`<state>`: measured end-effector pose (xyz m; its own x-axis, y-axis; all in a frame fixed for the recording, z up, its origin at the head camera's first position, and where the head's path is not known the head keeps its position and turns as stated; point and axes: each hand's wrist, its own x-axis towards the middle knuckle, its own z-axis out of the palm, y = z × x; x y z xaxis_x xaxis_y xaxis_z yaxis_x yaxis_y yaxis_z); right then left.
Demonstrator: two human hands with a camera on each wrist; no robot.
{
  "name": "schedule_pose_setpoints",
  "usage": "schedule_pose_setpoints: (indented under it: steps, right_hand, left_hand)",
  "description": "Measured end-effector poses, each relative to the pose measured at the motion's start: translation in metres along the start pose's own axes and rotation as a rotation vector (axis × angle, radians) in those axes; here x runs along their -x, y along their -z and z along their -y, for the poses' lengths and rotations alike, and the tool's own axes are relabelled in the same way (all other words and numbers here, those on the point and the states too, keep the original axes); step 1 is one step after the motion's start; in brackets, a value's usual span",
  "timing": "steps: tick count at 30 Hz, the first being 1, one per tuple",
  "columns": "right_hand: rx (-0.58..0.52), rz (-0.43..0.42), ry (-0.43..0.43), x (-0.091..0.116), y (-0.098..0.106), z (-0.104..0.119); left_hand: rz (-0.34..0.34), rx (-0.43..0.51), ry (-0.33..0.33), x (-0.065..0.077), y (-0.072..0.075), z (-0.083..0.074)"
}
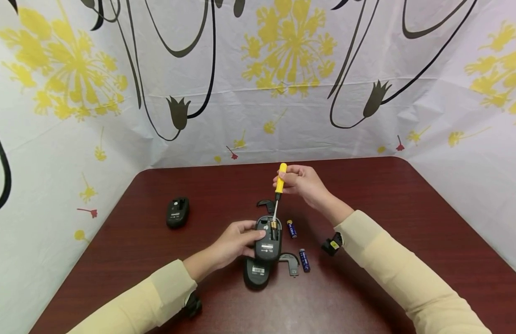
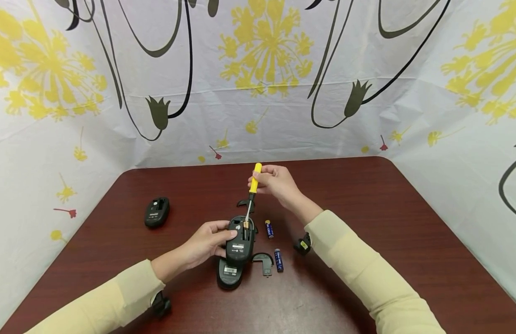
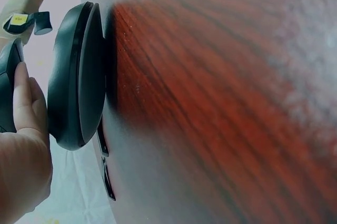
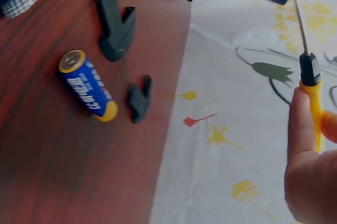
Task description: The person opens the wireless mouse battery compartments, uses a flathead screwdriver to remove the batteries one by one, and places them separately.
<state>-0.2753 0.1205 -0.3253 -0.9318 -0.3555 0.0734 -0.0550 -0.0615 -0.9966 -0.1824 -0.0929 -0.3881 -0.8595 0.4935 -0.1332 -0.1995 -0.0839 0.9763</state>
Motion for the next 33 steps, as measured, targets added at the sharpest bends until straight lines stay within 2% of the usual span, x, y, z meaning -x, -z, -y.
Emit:
schedule_pose_setpoints:
  steps: [8,14,17,19,21,33]
  right_hand:
    - [0.106,0.057,0.277,0.022,-0.008,0.023]
    - [0.219,0.187,0.521,0.045,-0.025,0.044]
    - [0.255,0.240,0.571,0.049,-0.029,0.048]
    - [0.255,0.252,0.559,0.049,-0.030,0.048]
    - [0.227,0.251,0.512,0.047,-0.029,0.046]
    - [0.050,0.136,0.261,0.015,-0.008,0.021]
  left_hand:
    - [-0.024,0.008,0.001,-0.002,0.001,-0.004]
    - [-0.028,0.010,-0.004,-0.001,0.001,-0.006]
    - [-0.035,0.009,-0.007,-0.001,0.002,-0.005]
    - [-0.037,0.006,-0.009,-0.001,0.002,-0.004]
    - [-0.040,0.005,-0.009,-0.001,0.002,-0.002]
    - [-0.057,-0.012,-0.032,-0.004,-0.001,0.001]
